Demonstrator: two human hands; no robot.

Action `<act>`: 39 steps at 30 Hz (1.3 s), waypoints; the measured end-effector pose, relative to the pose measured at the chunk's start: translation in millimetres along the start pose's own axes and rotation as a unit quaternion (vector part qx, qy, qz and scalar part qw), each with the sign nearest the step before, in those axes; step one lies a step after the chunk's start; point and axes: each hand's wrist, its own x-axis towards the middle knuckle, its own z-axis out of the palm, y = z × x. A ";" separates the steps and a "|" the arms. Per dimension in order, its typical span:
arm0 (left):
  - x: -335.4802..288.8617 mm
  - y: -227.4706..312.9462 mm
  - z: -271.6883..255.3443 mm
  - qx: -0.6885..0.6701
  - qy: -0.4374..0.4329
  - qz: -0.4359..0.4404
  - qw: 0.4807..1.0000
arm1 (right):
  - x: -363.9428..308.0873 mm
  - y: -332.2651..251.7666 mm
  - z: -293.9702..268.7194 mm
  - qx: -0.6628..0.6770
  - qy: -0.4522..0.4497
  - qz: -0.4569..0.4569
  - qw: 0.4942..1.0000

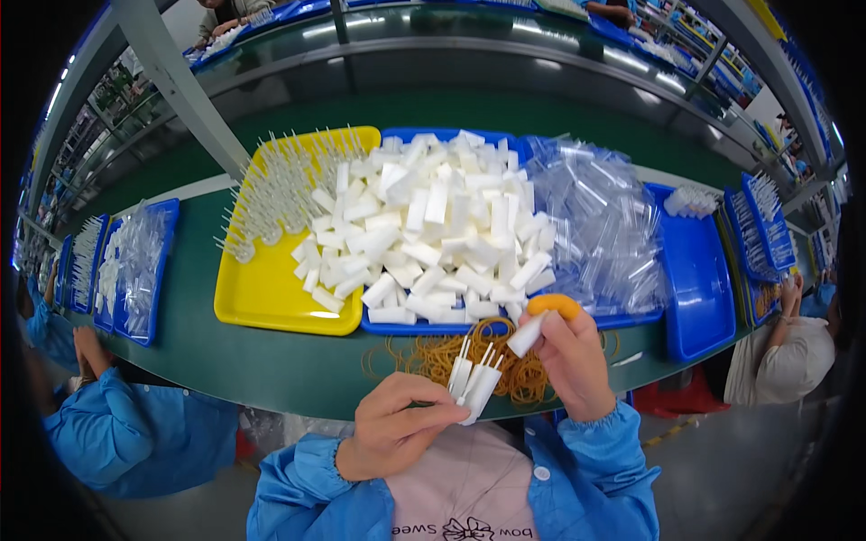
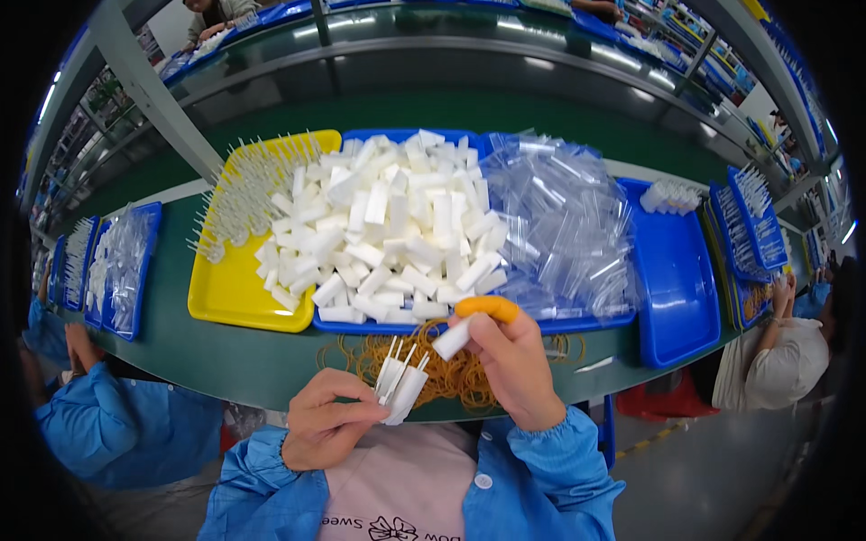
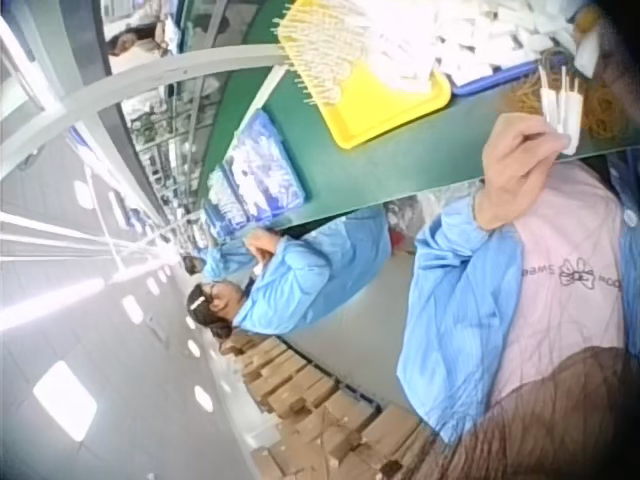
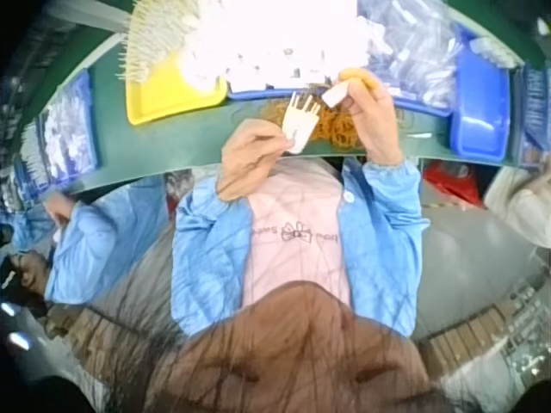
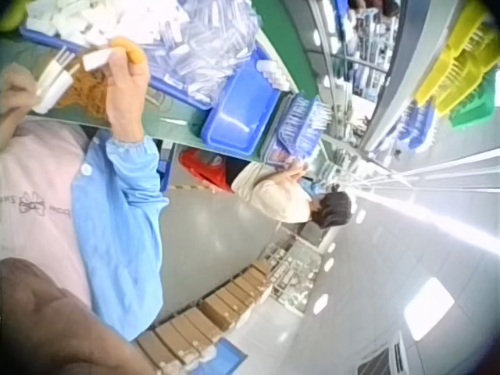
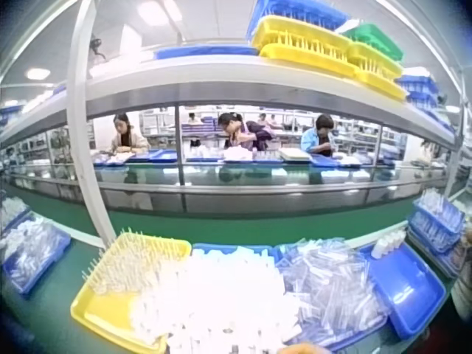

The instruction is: The person assembles cotton swabs by inserting white cotton tips into clear plastic sticks and then securing them with rubber bands. They repeatedly pick up sticks and cotton tips, align them, and use a rubber band to bundle the assembled swabs together on a green workbench.

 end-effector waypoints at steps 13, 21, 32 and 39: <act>-0.1 -1.2 5.9 -0.003 -0.030 0.005 1.000 | 7.2 7.5 -3.9 -0.063 -0.026 -0.054 0.996; -0.2 -3.9 2.1 0.031 -0.057 0.029 0.997 | 1.5 3.1 -1.1 -0.148 -0.066 -0.007 0.987; 1.5 -1.2 3.0 0.078 -0.056 0.072 0.993 | 3.6 -3.7 5.2 -0.197 -0.077 0.002 0.977; 1.7 -0.2 3.0 0.112 -0.066 0.103 0.986 | 12.0 -29.4 -7.6 -0.254 -0.183 0.071 0.947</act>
